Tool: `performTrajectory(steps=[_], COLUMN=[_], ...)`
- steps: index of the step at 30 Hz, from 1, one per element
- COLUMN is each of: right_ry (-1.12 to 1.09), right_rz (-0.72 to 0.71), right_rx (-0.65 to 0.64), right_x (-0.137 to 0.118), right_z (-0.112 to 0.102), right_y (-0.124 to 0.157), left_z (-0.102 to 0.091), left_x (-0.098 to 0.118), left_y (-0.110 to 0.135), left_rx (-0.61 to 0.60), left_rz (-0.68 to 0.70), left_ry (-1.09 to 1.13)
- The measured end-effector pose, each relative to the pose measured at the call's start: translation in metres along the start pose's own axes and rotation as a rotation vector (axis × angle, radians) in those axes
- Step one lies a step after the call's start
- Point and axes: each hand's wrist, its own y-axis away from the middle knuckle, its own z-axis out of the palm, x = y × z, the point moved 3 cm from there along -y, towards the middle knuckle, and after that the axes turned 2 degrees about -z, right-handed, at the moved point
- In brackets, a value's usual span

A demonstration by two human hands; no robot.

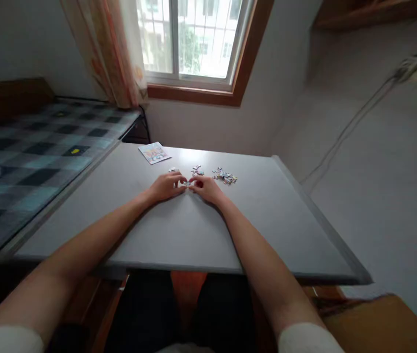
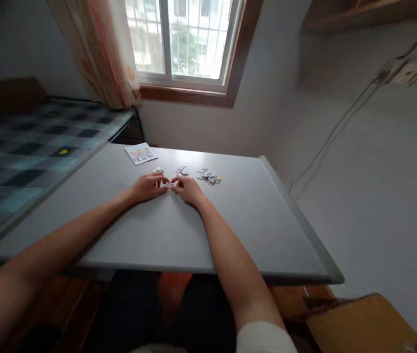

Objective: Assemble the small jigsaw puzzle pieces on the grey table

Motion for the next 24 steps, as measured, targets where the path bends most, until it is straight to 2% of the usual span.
performTrajectory(steps=[24], right_ry=[0.018], right_rz=[-0.003], right_rx=[-0.002], right_x=[0.0003], right_z=[-0.0014], right_y=[0.0002], left_z=[-0.0025], left_x=[0.0038], left_y=[0.0002], left_rx=[-0.009], left_rz=[0.016], left_ry=[-0.004])
